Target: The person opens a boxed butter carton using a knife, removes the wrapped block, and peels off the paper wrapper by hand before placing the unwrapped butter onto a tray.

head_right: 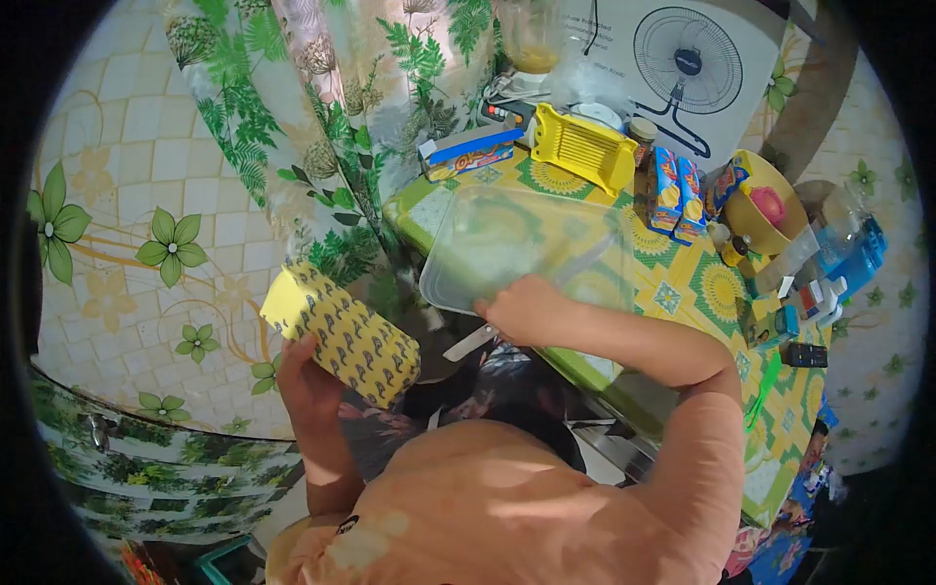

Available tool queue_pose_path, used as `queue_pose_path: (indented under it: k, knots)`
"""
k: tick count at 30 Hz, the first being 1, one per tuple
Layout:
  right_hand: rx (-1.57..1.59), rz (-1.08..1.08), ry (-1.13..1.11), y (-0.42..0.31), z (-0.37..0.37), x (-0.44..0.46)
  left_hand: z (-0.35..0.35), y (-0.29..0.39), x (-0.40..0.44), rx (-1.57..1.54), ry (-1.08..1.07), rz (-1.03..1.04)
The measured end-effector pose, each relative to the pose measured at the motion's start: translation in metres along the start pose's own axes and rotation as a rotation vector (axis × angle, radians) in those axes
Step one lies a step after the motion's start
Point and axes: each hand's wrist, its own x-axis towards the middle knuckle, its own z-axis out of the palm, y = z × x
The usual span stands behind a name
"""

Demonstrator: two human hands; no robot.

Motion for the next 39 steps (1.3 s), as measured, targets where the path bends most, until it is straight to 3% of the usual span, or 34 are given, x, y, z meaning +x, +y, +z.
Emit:
queue_pose_path:
  k: [12, 18, 21, 29, 33, 36, 39]
  knots:
    - [0.09, 0.003, -0.015, 0.004, 0.004, 0.004, -0.004, -0.008, 0.005, 0.041, 0.029, -0.057]
    - [0.104, -0.082, 0.144, 0.013, 0.011, 0.0, 0.0, -0.015, 0.011, 0.062, 0.031, -0.071]
    - [0.117, 0.0, 0.107, 0.009, 0.003, -0.003, 0.005, -0.016, 0.009, 0.06, 0.047, -0.077]
    - [0.058, 0.25, 0.409, 0.047, -0.064, -0.022, 0.003, -0.007, 0.005, 0.065, 0.082, -0.037]
    - [0.278, 0.328, 0.713, 0.083, -0.111, -0.042, -0.005, -0.006, 0.005, 0.02, 0.077, -0.037]
    - [1.05, 0.365, 0.996, 0.084, -0.145, -0.042, -0.007, -0.006, 0.005, 0.01, 0.067, -0.046]
    - [1.506, 0.476, 0.98, 0.104, -0.137, -0.036, -0.004, -0.006, 0.002, 0.01, 0.08, -0.052]
